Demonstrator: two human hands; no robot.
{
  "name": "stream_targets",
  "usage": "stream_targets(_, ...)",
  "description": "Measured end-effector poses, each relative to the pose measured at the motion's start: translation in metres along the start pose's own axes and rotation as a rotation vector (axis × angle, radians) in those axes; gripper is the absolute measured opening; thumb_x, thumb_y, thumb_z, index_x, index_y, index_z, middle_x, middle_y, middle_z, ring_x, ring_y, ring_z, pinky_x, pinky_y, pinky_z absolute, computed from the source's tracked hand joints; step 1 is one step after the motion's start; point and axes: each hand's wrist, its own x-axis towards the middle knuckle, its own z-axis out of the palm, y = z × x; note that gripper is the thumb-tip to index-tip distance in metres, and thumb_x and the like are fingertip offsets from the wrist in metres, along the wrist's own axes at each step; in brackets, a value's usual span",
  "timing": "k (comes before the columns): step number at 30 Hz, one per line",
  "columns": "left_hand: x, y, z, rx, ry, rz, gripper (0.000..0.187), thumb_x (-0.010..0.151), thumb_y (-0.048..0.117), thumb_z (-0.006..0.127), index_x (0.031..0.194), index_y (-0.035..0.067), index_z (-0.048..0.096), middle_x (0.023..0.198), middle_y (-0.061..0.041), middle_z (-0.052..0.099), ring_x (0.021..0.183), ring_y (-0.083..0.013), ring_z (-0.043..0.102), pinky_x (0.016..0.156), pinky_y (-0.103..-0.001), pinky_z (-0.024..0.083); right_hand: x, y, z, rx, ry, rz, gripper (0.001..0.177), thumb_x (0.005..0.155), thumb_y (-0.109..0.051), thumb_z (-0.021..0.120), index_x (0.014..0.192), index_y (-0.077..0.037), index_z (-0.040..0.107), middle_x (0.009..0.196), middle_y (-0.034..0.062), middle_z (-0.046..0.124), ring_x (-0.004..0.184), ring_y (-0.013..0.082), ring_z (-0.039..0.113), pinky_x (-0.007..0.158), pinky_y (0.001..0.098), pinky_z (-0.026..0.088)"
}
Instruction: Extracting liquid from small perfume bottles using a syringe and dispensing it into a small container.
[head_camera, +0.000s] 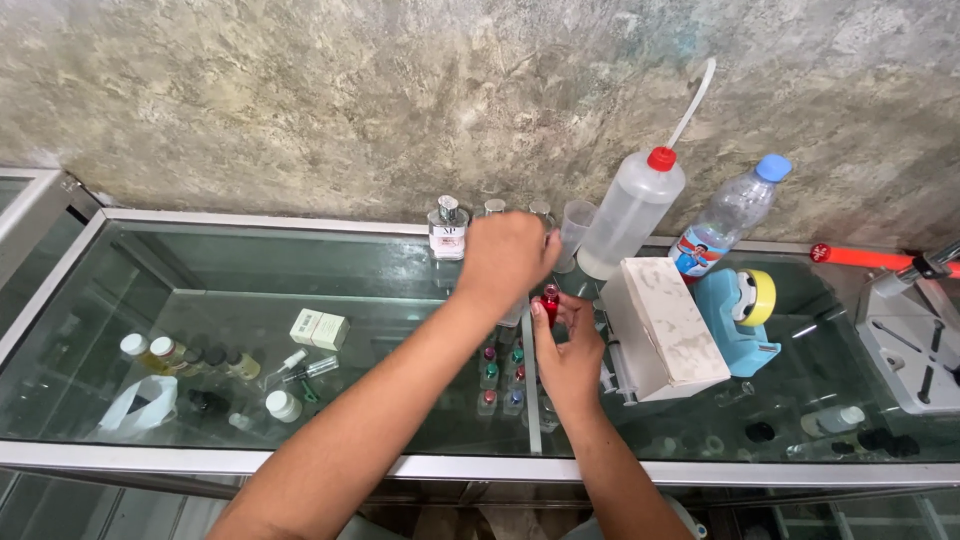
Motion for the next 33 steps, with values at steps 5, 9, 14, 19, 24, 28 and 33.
stream_targets(5, -0.003, -0.021, -0.046, -0.243, -0.027, -0.099, 0.039, 0.096, 0.04, 0.056, 0.077, 0.008, 0.068, 0.061, -0.017, 0.066, 0.07, -0.0435, 0.072, 0.064, -0.053, 0.056, 0.004, -0.002, 0.001, 0.037, -0.027, 0.043, 0.03, 0.099, -0.017, 0.071, 0.12, 0.001, 0.059, 0.111, 0.0226, 0.076, 0.106, 0.039, 0.073, 0.096, 0.0504, 0.056)
stream_targets(9, -0.016, -0.044, -0.07, -0.745, -0.079, -0.184, 0.04, 0.105, 0.035, 0.048, 0.082, 0.011, 0.07, 0.07, -0.018, 0.069, 0.081, -0.0365, 0.072, 0.078, -0.047, 0.055, 0.007, -0.003, -0.001, 0.007, -0.078, 0.105, 0.033, 0.097, -0.018, 0.073, 0.123, 0.0, 0.063, 0.115, 0.0228, 0.072, 0.11, 0.0376, 0.072, 0.099, 0.0485, 0.056)
stream_targets(14, -0.05, -0.1, -0.033, -0.864, -0.042, -0.359, 0.054, 0.109, 0.042, 0.037, 0.083, 0.009, 0.072, 0.067, -0.014, 0.059, 0.072, -0.031, 0.059, 0.077, -0.044, 0.05, 0.008, 0.008, 0.001, -0.02, -0.085, 0.078, 0.035, 0.1, -0.02, 0.071, 0.126, 0.002, 0.063, 0.117, 0.0209, 0.065, 0.115, 0.0368, 0.068, 0.1, 0.0466, 0.056)
stream_targets(19, -0.088, -0.146, 0.033, -0.935, -0.073, -0.426, 0.034, 0.099, 0.025, 0.036, 0.091, 0.009, 0.064, 0.074, -0.014, 0.052, 0.079, -0.0296, 0.053, 0.079, -0.038, 0.046, 0.009, 0.011, 0.002, -0.053, -0.088, 0.138, 0.037, 0.103, -0.025, 0.065, 0.129, 0.001, 0.063, 0.119, 0.021, 0.064, 0.117, 0.036, 0.067, 0.104, 0.0472, 0.054)
stream_targets(24, -0.107, -0.134, 0.037, -0.771, 0.0, -0.293, 0.023, 0.1, 0.023, 0.067, 0.119, 0.011, 0.068, 0.108, -0.013, 0.059, 0.109, -0.0317, 0.056, 0.104, -0.041, 0.041, 0.007, 0.01, 0.003, 0.045, -0.095, 0.171, 0.038, 0.105, -0.016, 0.062, 0.136, 0.004, 0.058, 0.124, 0.0266, 0.065, 0.121, 0.0419, 0.065, 0.104, 0.0528, 0.051)
stream_targets(28, -0.104, -0.13, 0.031, -0.721, 0.046, -0.182, 0.023, 0.094, 0.019, 0.075, 0.116, 0.014, 0.073, 0.099, -0.006, 0.065, 0.101, -0.0271, 0.059, 0.099, -0.039, 0.045, 0.007, 0.006, 0.004, 0.052, -0.081, 0.154, 0.038, 0.104, -0.016, 0.063, 0.135, 0.005, 0.058, 0.124, 0.0278, 0.066, 0.12, 0.0417, 0.065, 0.103, 0.0526, 0.052)
stream_targets(33, -0.106, -0.129, 0.032, -0.672, -0.121, -0.249, 0.023, 0.098, 0.029, 0.07, 0.118, 0.018, 0.067, 0.103, -0.005, 0.079, 0.105, -0.023, 0.068, 0.106, -0.037, 0.032, 0.008, 0.007, 0.002, 0.064, -0.08, 0.233, 0.039, 0.102, -0.019, 0.065, 0.136, -0.001, 0.057, 0.127, 0.0216, 0.068, 0.122, 0.0368, 0.066, 0.105, 0.0476, 0.052)
